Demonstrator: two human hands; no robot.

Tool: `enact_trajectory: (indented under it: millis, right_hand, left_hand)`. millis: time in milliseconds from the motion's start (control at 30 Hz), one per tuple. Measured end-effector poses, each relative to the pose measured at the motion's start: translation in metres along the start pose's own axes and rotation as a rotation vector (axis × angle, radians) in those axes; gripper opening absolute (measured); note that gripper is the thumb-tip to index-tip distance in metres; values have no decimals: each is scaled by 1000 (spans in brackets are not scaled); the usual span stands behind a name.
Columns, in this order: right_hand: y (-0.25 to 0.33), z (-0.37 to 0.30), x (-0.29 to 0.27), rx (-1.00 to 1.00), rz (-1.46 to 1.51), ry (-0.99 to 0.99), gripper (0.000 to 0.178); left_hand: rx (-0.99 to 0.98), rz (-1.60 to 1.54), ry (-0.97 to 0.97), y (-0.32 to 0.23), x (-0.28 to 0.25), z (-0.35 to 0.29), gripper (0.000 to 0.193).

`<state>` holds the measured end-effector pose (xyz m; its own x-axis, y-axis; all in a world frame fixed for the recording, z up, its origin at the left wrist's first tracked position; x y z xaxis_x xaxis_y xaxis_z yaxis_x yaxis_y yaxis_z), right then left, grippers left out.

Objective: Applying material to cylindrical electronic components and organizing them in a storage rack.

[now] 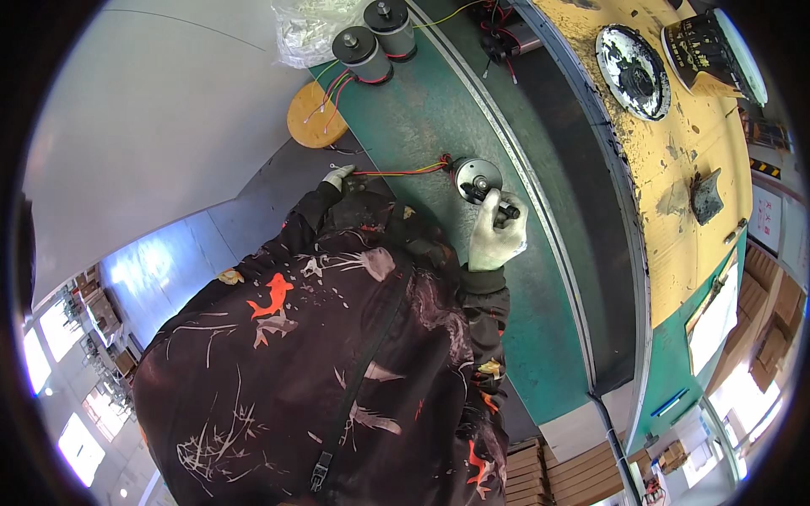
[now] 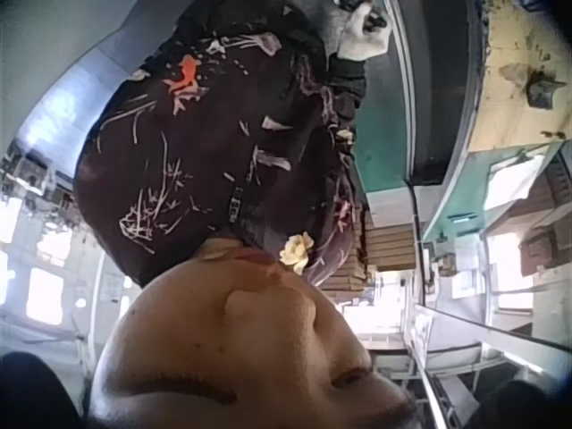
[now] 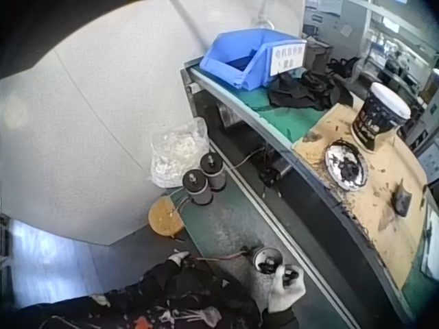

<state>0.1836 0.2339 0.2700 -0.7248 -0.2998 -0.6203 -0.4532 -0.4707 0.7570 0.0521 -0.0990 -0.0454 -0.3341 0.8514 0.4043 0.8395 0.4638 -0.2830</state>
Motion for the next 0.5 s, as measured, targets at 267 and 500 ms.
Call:
enact_trajectory:
  millis: [267,500]
  right_hand:
    - [3,-1,-2,-16,-78,5,17]
    - [1,-4,-3,-1,-53,5,17]
  left_hand:
    - [6,26,33,-1,-10,6,27]
    - [-17,32,50,-1,-6,4,29]
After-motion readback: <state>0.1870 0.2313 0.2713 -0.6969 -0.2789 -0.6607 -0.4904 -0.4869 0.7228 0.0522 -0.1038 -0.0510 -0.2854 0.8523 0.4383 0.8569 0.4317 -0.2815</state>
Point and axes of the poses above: each hand's wrist, its own z-axis towards the middle knuckle, its own x-axis out of the palm, y = z × x, the point moved 4 cm from there along z, towards the middle knuckle, and after that the axes turned 12 degrees about -z, right-handed, at the moved point
